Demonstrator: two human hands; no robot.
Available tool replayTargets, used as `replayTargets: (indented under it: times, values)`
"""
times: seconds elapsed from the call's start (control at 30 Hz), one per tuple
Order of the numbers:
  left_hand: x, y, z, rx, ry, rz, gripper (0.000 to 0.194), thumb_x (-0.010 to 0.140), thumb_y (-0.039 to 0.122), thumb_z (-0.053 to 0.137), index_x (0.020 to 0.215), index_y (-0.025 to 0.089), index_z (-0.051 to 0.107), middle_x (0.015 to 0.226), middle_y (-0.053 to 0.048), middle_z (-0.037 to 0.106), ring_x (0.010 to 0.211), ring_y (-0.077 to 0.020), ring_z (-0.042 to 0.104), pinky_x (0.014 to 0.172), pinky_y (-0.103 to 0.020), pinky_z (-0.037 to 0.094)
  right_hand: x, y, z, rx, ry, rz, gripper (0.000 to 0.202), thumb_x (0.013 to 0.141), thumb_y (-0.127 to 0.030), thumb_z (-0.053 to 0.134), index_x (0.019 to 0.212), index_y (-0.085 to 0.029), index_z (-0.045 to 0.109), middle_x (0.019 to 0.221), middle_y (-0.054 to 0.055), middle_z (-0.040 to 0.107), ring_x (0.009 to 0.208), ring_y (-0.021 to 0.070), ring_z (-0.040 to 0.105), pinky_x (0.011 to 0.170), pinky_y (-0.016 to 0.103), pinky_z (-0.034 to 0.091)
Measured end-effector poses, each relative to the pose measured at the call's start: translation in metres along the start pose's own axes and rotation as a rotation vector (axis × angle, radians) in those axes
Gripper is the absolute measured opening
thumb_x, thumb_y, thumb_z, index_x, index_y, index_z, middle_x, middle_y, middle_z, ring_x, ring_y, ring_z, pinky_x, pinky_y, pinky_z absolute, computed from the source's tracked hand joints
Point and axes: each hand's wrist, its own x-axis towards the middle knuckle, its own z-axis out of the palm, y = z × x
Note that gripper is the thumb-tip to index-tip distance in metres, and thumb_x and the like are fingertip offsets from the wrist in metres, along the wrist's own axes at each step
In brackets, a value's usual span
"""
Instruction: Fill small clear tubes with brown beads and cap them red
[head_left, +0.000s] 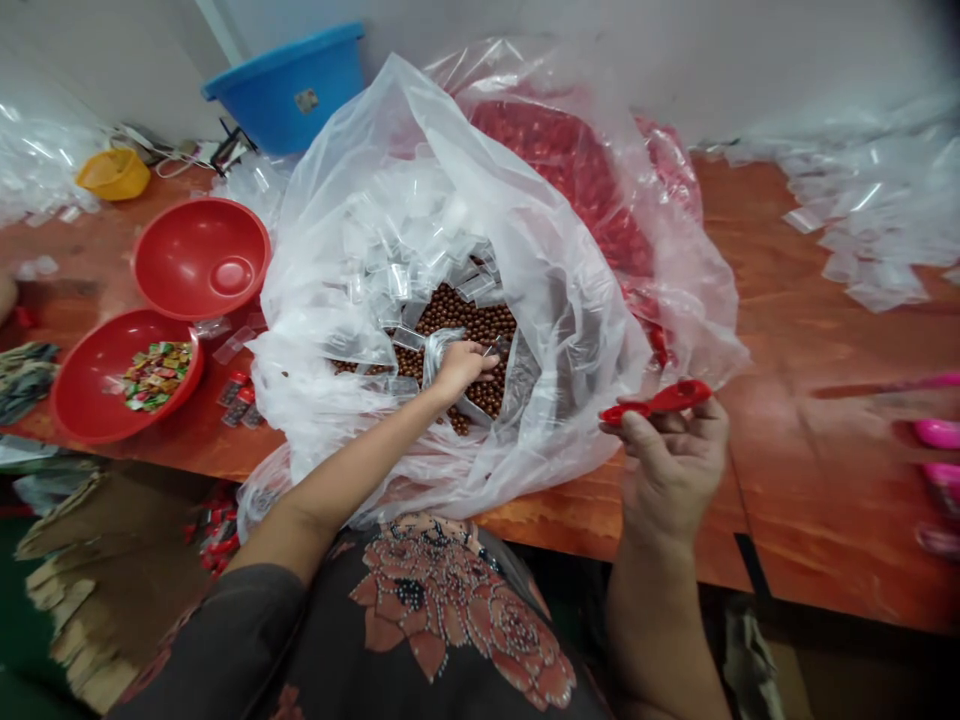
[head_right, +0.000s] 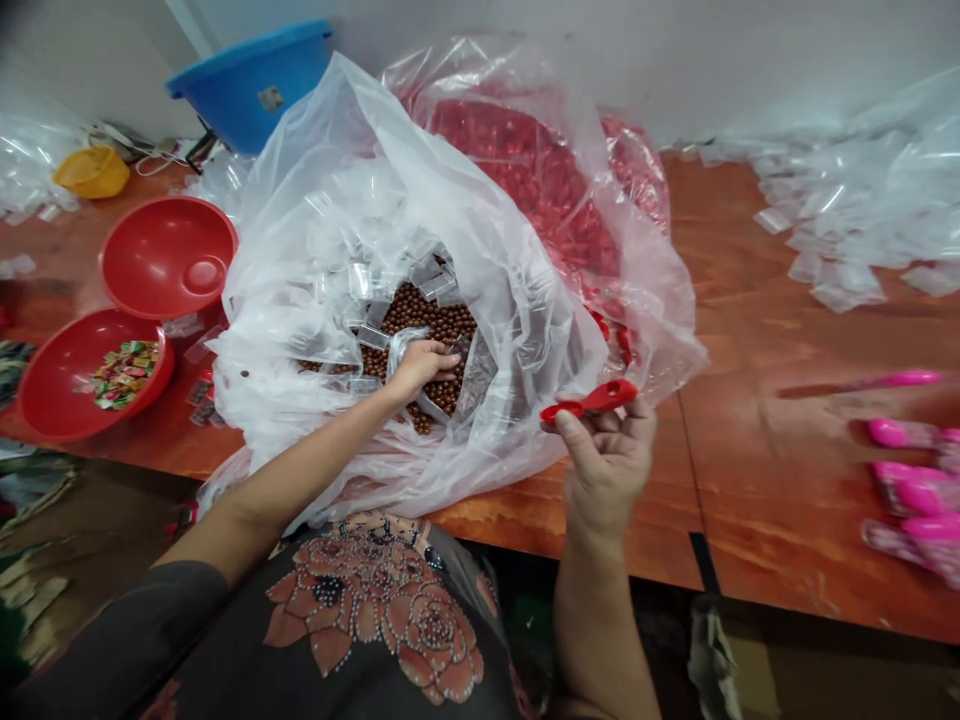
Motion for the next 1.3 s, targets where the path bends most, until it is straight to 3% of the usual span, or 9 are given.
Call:
replayTargets:
  times: [0.1, 0.3, 0.5, 0.6, 0.67, 0.8, 0.9, 1.03, 1.3]
  values:
    - [-0.001, -0.002, 0.005, -0.098, -0.017, -0.024, 0.029, 0.068, 0.013, 0.082, 0.064, 0.012, 0.054, 0.067, 0.002, 0.057, 0.062, -0.0066, 0.057, 0.073, -0.027, 0.059, -0.012, 0.003, 0.005, 0.021, -0.064, 0.067, 0.057, 0.064, -0.02, 0.084, 0.114, -0.025, 0.057, 0.088, -0.003, 0.071, 0.072, 0.0121, 0.069, 0.067, 0.029, 0.061]
    - [-0.003, -0.005, 0.002, -0.287, -0.093, -0.05, 0.023, 0.072, 0.009, 0.079, 0.081, 0.012, 0.058, 0.081, -0.001, 0.065, 0.072, -0.0083, 0.063, 0.083, -0.031, 0.058, -0.019, 0.012, 0.018, 0.049, -0.152, 0.196, 0.028, 0.065, -0.024, 0.084, 0.083, -0.017, 0.063, 0.087, 0.001, 0.071, 0.072, 0.0118, 0.069, 0.063, 0.024, 0.059]
    - [-0.016, -0.001, -0.015, -0.303, -0.171, 0.034, 0.028, 0.072, 0.016, 0.078, 0.093, 0.015, 0.059, 0.09, -0.001, 0.067, 0.081, -0.0103, 0.064, 0.078, -0.03, 0.059, -0.015, 0.013, 0.032, 0.073, -0.19, 0.207, 0.032, 0.067, -0.026, 0.083, 0.09, -0.02, 0.061, 0.089, -0.003, 0.065, 0.071, 0.0091, 0.068, 0.066, 0.024, 0.06]
    - [-0.034, 0.003, -0.028, -0.289, -0.21, 0.116, 0.043, 0.068, 0.023, 0.082, 0.105, 0.018, 0.059, 0.094, -0.002, 0.067, 0.085, -0.0119, 0.065, 0.077, -0.029, 0.058, -0.01, 0.011, 0.04, 0.084, -0.198, 0.204, 0.038, 0.066, -0.024, 0.083, 0.096, -0.023, 0.06, 0.089, -0.005, 0.064, 0.077, 0.0096, 0.069, 0.071, 0.025, 0.061]
    - [-0.049, 0.006, -0.036, -0.276, -0.213, 0.171, 0.064, 0.067, 0.024, 0.082, 0.125, 0.022, 0.054, 0.09, 0.0, 0.067, 0.081, -0.0122, 0.066, 0.077, -0.029, 0.058, -0.006, 0.01, 0.046, 0.087, -0.226, 0.217, 0.036, 0.066, -0.026, 0.083, 0.094, -0.022, 0.061, 0.085, -0.004, 0.066, 0.076, 0.0104, 0.07, 0.071, 0.025, 0.06]
    - [-0.076, 0.011, -0.048, -0.237, -0.259, 0.216, 0.097, 0.069, 0.026, 0.081, 0.152, 0.029, 0.031, 0.08, 0.003, 0.066, 0.073, -0.0132, 0.067, 0.075, -0.031, 0.059, -0.001, 0.006, 0.062, 0.104, -0.31, 0.283, 0.033, 0.072, -0.036, 0.08, 0.096, -0.022, 0.063, 0.072, -0.005, 0.065, 0.059, 0.008, 0.064, 0.051, 0.018, 0.052]
    - [-0.088, 0.011, -0.053, -0.236, -0.335, 0.173, 0.089, 0.069, 0.029, 0.082, 0.148, 0.023, 0.042, 0.092, -0.004, 0.072, 0.078, -0.0164, 0.069, 0.075, -0.032, 0.059, -0.001, 0.001, 0.072, 0.149, -0.383, 0.373, 0.036, 0.075, -0.045, 0.077, 0.102, -0.025, 0.064, 0.07, -0.006, 0.062, 0.052, 0.0059, 0.056, 0.041, 0.015, 0.041]
    - [-0.097, 0.006, -0.059, -0.297, -0.381, 0.133, 0.076, 0.07, 0.028, 0.081, 0.14, 0.021, 0.054, 0.109, -0.009, 0.073, 0.087, -0.0193, 0.07, 0.078, -0.034, 0.059, -0.005, 0.001, 0.077, 0.194, -0.431, 0.451, 0.042, 0.073, -0.054, 0.075, 0.103, -0.025, 0.067, 0.074, -0.004, 0.064, 0.056, 0.0072, 0.058, 0.043, 0.018, 0.044]
    - [-0.103, -0.002, -0.065, -0.313, -0.369, 0.099, 0.069, 0.067, 0.021, 0.082, 0.132, 0.019, 0.059, 0.101, -0.009, 0.074, 0.087, -0.0185, 0.07, 0.078, -0.033, 0.059, -0.011, 0.008, 0.08, 0.072, -0.445, 0.292, 0.029, 0.081, -0.042, 0.07, 0.105, -0.027, 0.064, 0.087, -0.002, 0.071, 0.079, 0.0111, 0.068, 0.068, 0.024, 0.053]
